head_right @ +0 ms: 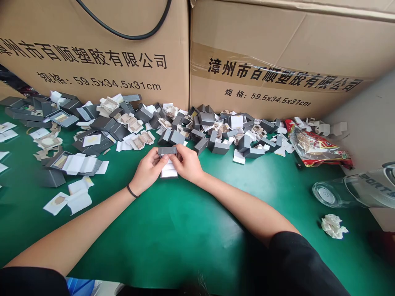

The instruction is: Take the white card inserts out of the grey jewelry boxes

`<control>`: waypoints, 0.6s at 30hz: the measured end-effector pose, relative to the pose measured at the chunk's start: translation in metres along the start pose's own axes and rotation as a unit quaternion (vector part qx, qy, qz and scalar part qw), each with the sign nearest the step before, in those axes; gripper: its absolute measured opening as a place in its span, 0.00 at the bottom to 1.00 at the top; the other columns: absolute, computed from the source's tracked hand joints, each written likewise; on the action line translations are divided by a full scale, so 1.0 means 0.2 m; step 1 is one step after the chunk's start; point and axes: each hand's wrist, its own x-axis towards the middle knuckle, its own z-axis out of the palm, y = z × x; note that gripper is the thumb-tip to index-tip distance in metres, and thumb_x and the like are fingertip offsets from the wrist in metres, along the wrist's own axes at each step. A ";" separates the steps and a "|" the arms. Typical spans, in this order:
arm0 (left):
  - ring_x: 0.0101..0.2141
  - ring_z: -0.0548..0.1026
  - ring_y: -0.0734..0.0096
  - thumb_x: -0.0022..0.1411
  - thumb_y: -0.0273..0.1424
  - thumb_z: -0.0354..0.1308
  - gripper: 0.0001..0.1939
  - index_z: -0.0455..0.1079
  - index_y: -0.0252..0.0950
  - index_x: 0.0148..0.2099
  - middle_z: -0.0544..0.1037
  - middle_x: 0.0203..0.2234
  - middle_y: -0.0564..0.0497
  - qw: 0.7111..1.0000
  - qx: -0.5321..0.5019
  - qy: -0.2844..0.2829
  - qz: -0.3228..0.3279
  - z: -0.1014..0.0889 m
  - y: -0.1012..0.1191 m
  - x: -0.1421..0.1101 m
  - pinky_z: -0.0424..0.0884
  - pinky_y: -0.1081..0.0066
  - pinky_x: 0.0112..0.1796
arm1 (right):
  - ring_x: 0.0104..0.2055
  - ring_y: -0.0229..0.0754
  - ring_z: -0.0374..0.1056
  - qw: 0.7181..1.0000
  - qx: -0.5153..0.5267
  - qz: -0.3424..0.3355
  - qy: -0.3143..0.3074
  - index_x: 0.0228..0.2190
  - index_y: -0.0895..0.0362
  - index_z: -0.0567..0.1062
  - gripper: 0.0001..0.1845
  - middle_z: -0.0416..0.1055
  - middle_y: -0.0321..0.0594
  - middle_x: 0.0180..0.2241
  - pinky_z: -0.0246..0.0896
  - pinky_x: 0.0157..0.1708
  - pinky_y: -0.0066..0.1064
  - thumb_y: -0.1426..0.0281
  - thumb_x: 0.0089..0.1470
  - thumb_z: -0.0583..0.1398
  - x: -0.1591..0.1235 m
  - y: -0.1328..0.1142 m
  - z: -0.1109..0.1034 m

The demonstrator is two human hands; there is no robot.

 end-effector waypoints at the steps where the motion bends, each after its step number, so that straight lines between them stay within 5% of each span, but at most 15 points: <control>1: 0.35 0.76 0.68 0.59 0.41 0.52 0.14 0.65 0.35 0.40 0.76 0.32 0.49 1.000 -0.006 0.006 0.012 0.00 0.00 0.00 0.71 0.73 0.33 | 0.24 0.34 0.55 1.000 -0.001 0.000 -0.007 0.28 0.57 0.66 0.08 0.61 0.33 0.22 0.52 0.25 0.26 0.66 0.56 0.53 0.00 0.00 0.00; 6: 0.33 0.73 0.71 0.58 0.38 0.54 0.12 0.67 0.35 0.39 0.74 0.34 0.49 0.986 0.115 0.084 0.091 -0.03 -0.01 0.01 0.71 0.76 0.29 | 0.22 0.33 0.54 0.998 -0.012 0.012 -0.058 0.24 0.57 0.64 0.12 0.57 0.31 0.19 0.48 0.23 0.25 0.63 0.55 0.54 0.00 0.01 0.01; 13: 0.32 0.71 0.73 0.56 0.31 0.56 0.05 0.67 0.35 0.34 0.72 0.30 0.51 0.957 0.190 0.145 0.165 -0.06 0.01 0.00 0.70 0.78 0.30 | 0.22 0.32 0.57 0.995 0.007 0.023 -0.101 0.32 0.57 0.68 0.11 0.63 0.31 0.22 0.49 0.23 0.24 0.61 0.55 0.55 -0.01 -0.01 0.02; 18: 0.32 0.72 0.73 0.58 0.37 0.54 0.10 0.66 0.35 0.38 0.74 0.32 0.50 0.977 0.126 0.103 0.137 -0.05 0.00 0.01 0.71 0.77 0.29 | 0.20 0.32 0.54 0.998 0.012 0.014 -0.060 0.25 0.57 0.66 0.12 0.58 0.30 0.18 0.48 0.22 0.24 0.63 0.56 0.53 -0.01 -0.02 0.01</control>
